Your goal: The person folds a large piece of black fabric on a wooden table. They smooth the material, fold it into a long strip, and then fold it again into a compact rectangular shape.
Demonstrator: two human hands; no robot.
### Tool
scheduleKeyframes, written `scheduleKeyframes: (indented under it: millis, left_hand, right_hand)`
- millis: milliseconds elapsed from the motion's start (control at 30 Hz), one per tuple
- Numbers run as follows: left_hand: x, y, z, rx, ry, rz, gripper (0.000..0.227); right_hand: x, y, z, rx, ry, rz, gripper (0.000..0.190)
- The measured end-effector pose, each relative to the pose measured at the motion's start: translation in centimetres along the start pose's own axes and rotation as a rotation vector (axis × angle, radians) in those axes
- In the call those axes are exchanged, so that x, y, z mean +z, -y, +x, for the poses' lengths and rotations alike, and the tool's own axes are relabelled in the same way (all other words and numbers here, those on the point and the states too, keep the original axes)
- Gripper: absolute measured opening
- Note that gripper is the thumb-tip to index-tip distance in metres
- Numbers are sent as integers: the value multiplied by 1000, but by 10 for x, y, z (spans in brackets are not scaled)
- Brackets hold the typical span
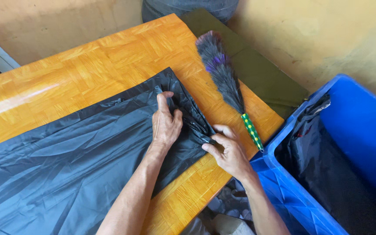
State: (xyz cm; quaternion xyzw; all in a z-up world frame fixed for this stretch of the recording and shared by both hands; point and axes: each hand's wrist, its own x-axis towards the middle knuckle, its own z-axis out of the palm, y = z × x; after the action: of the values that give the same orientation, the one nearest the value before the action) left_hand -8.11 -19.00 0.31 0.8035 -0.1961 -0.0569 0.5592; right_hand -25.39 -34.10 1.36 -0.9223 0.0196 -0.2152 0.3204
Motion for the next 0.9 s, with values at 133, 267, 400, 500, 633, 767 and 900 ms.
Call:
scheduleKeyframes:
  millis: [133,267,400,500,633,767,900]
  left_hand:
    - [2,4,3,-8,-3,4,37]
    - [7,12,7,45,-43,35,16]
    - [7,12,6,68,-58,46,11]
    - [8,10,5,62,-62,45,13]
    - [8,11,6,42,-47,9,14]
    - [6,9,6,-35,-60,-58,18]
    - [0,-5,2,-150,-124,-117,18]
  right_hand:
    - [0,10,2,45,-101,81,27]
    - [-12,39,21,-38,-182,-8,57]
    - [-4,21,29,50,40,-92,51]
    - [6,2,25,144,13,-145,54]
    - [12,1,27,209,35,-123,44]
    - [15,2,27,191,-9,-138,44]
    - [15,-4,26,168,-70,-67,42]
